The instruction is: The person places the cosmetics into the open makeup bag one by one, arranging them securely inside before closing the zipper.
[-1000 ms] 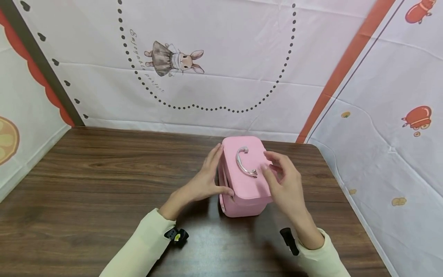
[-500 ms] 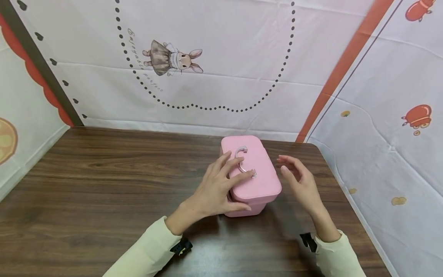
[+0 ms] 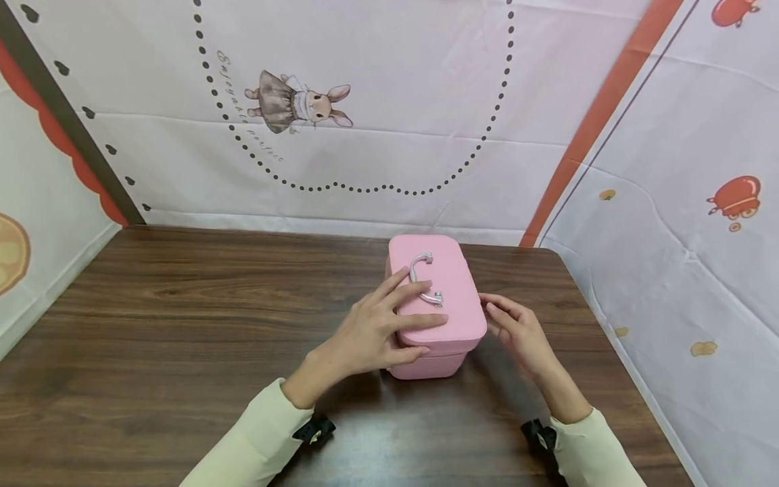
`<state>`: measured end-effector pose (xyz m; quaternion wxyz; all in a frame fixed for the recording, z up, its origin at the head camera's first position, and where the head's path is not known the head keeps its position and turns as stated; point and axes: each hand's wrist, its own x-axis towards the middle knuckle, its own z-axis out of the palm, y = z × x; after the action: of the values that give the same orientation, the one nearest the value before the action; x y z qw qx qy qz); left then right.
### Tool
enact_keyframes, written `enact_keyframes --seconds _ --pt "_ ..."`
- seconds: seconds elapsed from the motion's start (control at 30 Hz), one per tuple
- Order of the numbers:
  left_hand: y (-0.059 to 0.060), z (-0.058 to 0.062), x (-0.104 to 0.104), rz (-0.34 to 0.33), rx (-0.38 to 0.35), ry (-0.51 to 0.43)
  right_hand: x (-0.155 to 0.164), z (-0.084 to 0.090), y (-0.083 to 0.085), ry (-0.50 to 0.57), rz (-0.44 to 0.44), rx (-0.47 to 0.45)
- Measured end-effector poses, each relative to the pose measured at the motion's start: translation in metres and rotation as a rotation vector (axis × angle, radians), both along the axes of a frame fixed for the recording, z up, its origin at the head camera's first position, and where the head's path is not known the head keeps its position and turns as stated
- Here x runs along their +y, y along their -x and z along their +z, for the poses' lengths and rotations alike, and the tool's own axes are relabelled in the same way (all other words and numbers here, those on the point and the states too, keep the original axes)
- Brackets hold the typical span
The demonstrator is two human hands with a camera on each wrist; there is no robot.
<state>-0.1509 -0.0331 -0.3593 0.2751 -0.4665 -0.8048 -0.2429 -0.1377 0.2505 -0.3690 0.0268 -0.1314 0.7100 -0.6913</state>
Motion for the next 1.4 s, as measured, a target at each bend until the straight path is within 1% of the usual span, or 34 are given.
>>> enact_keyframes --seconds 0.07,0.13,0.23,0.3,0.43,0.5,0.57,0.63,0.73,0.8,0.87,1.0,1.07,1.13,1.2,1.27,1.33,1.4 --pt "0.004 0.0 -0.005 -0.029 -0.02 0.008 0.0 0.0 -0.001 0.073 0.029 -0.067" --pt "0.009 0.0 -0.01 -0.063 -0.059 0.018 -0.002 0.0 -0.002 0.087 0.043 -0.103" --pt "0.016 -0.001 -0.017 -0.121 -0.118 0.027 -0.007 0.0 -0.004 0.037 0.038 -0.137" --pt "0.019 -0.002 -0.021 -0.142 -0.149 0.026 -0.011 -0.001 -0.006 -0.013 0.023 -0.151" --pt "0.022 -0.004 -0.025 -0.137 -0.146 0.009 -0.018 -0.003 -0.009 -0.089 -0.009 -0.167" --pt "0.024 -0.005 -0.026 -0.128 -0.134 -0.003 -0.021 -0.003 -0.01 -0.101 -0.02 -0.173" --pt "0.025 -0.005 -0.027 -0.123 -0.131 -0.008 -0.023 -0.004 -0.011 -0.098 -0.017 -0.173" --pt "0.027 -0.006 -0.029 -0.132 -0.148 -0.019 -0.024 -0.005 -0.012 -0.101 -0.004 -0.163" --pt "0.028 -0.005 -0.031 -0.134 -0.178 -0.026 -0.027 -0.006 -0.013 -0.133 0.033 -0.126" --pt "0.028 -0.005 -0.032 -0.126 -0.19 -0.038 -0.031 -0.006 -0.014 -0.153 0.04 -0.103" --pt "0.027 -0.005 -0.03 -0.102 -0.191 -0.038 -0.035 -0.007 -0.014 -0.16 0.029 -0.102" --pt "0.022 -0.005 -0.024 -0.035 -0.179 -0.037 -0.041 -0.006 -0.014 -0.165 -0.022 -0.141" --pt "0.019 -0.003 -0.022 0.007 -0.176 -0.021 -0.043 -0.006 -0.015 -0.193 -0.033 -0.145" --pt "0.014 -0.001 -0.02 0.06 -0.176 0.012 -0.043 -0.006 -0.015 -0.245 -0.035 -0.126" --pt "0.01 0.003 -0.018 0.112 -0.18 0.056 -0.041 -0.006 -0.015 -0.306 -0.019 -0.083" --pt "0.006 0.005 -0.015 0.162 -0.175 0.102 -0.038 -0.005 -0.015 -0.393 -0.01 -0.011" --pt "0.004 0.006 -0.012 0.19 -0.172 0.12 -0.034 -0.003 -0.016 -0.477 -0.003 0.074" --pt "0.003 0.006 -0.009 0.205 -0.169 0.113 -0.03 0.0 -0.017 -0.554 -0.015 0.159"
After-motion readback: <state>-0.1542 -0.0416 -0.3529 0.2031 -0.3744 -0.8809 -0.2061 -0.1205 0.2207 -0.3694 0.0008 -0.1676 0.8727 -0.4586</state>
